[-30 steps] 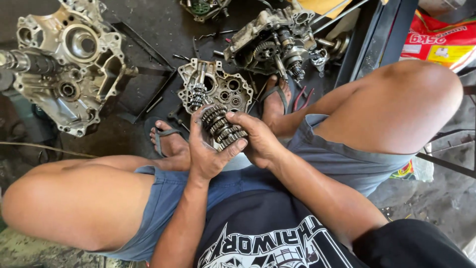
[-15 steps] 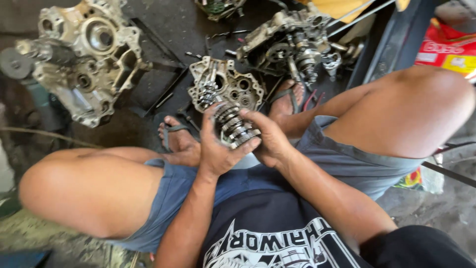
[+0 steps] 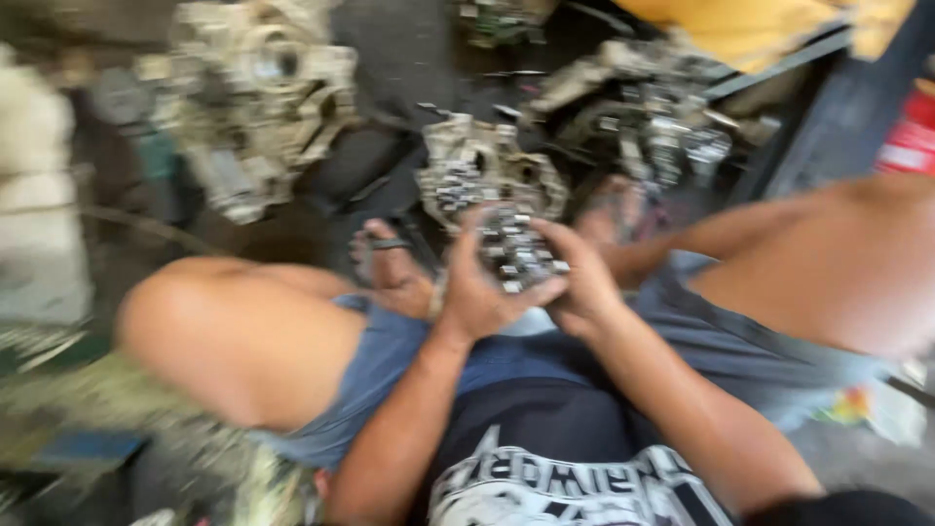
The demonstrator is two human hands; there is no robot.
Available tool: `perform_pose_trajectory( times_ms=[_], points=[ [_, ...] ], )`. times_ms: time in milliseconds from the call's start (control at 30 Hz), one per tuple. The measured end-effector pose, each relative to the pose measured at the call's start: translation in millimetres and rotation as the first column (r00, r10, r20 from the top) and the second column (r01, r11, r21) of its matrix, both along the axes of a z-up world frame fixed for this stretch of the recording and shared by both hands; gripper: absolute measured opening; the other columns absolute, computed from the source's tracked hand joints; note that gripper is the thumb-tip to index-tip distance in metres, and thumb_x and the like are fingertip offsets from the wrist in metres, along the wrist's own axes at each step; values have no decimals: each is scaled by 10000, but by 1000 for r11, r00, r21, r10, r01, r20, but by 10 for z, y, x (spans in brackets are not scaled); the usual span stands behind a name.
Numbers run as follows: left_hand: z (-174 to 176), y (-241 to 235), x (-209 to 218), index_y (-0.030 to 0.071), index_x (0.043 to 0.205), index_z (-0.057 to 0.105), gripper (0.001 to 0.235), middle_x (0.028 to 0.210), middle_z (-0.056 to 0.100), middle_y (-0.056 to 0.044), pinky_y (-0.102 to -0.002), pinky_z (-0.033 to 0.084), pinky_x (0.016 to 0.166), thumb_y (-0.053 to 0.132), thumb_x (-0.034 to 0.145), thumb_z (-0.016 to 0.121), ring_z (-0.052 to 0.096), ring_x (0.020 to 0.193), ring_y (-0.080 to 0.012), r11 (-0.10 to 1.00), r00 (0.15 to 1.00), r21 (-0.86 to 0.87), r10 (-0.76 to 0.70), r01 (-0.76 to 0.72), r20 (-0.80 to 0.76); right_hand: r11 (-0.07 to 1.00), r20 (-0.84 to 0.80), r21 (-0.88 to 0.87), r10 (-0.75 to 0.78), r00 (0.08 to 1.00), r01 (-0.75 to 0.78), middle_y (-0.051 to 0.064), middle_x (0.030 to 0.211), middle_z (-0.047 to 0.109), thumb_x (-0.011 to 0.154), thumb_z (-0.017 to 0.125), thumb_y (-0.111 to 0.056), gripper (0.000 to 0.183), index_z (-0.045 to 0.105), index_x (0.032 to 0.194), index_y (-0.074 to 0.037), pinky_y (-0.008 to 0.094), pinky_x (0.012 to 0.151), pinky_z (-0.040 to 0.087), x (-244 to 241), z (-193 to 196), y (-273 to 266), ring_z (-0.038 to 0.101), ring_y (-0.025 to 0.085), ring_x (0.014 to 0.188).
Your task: Assembling and inspecting motorcycle transmission gears within an engine casing on a workshop floor
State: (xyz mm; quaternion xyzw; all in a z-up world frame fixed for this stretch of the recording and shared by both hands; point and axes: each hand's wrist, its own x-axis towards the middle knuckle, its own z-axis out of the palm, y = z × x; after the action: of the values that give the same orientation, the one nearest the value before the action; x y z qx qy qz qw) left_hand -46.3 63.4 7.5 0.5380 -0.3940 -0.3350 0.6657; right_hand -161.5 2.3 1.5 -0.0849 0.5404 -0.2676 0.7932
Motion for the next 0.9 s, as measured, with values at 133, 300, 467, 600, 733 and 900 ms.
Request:
perform_pose_trajectory(
  times_ms=[133, 300, 467, 600, 733, 900],
  points=[
    [182, -17, 93, 6, 1322, 547, 935, 1012, 709, -195, -388, 638, 759, 134, 519, 1009, 721, 870, -250, 1000, 999, 9, -8, 8, -36, 998, 38, 62, 30, 999, -32, 79, 856, 673, 897, 748, -262, 251, 688, 969, -29, 376, 730, 585, 88, 263, -12, 673, 231, 792],
    [230, -16, 134, -20, 1281, 541, 874, 943, 697, -232, -387, 636, 628, 70, 529, 977, 724, 778, -281, 999, 998, 21, -37, 38, -43, 997, 10, 71, 26, 1000, -27, 75, 865, 651, 900, 736, -258, 271, 659, 1014, -25, 375, 759, 589, 80, 205, -26, 672, 223, 820],
    [98, 3, 127, -7, 1305, 548, 908, 1032, 708, -236, -411, 650, 712, 93, 520, 993, 725, 887, -281, 995, 989, 72, -52, 62, -138, 997, 16, 82, -4, 1000, 2, 104, 890, 665, 887, 761, -274, 316, 664, 1029, -8, 409, 800, 587, 72, 46, -18, 676, 251, 846],
    [69, -21, 104, -14, 1294, 562, 908, 1094, 687, -237, -440, 643, 816, 226, 540, 1006, 707, 969, -296, 996, 999, 73, -44, 44, 1, 994, 67, 104, -29, 997, 22, 89, 875, 660, 890, 758, -274, 318, 654, 1022, -4, 392, 773, 605, 103, 135, -4, 691, 231, 826],
    [167, -48, 111, -3, 1296, 568, 890, 1082, 680, -217, -437, 624, 828, 243, 557, 999, 710, 971, -307, 995, 996, 85, -49, 42, 79, 995, 58, 94, -28, 998, 22, 80, 866, 669, 880, 757, -258, 297, 652, 1009, -12, 381, 769, 601, 99, 143, -4, 690, 215, 821],
    [226, -54, 41, 33, 1213, 634, 857, 1037, 715, -191, -451, 607, 842, 413, 521, 970, 733, 950, -375, 997, 943, 15, 61, -70, 327, 993, -9, 67, -99, 995, 99, 129, 853, 690, 848, 802, -207, 264, 721, 983, 5, 489, 792, 598, -11, -116, 22, 719, 307, 830]
  ],
)
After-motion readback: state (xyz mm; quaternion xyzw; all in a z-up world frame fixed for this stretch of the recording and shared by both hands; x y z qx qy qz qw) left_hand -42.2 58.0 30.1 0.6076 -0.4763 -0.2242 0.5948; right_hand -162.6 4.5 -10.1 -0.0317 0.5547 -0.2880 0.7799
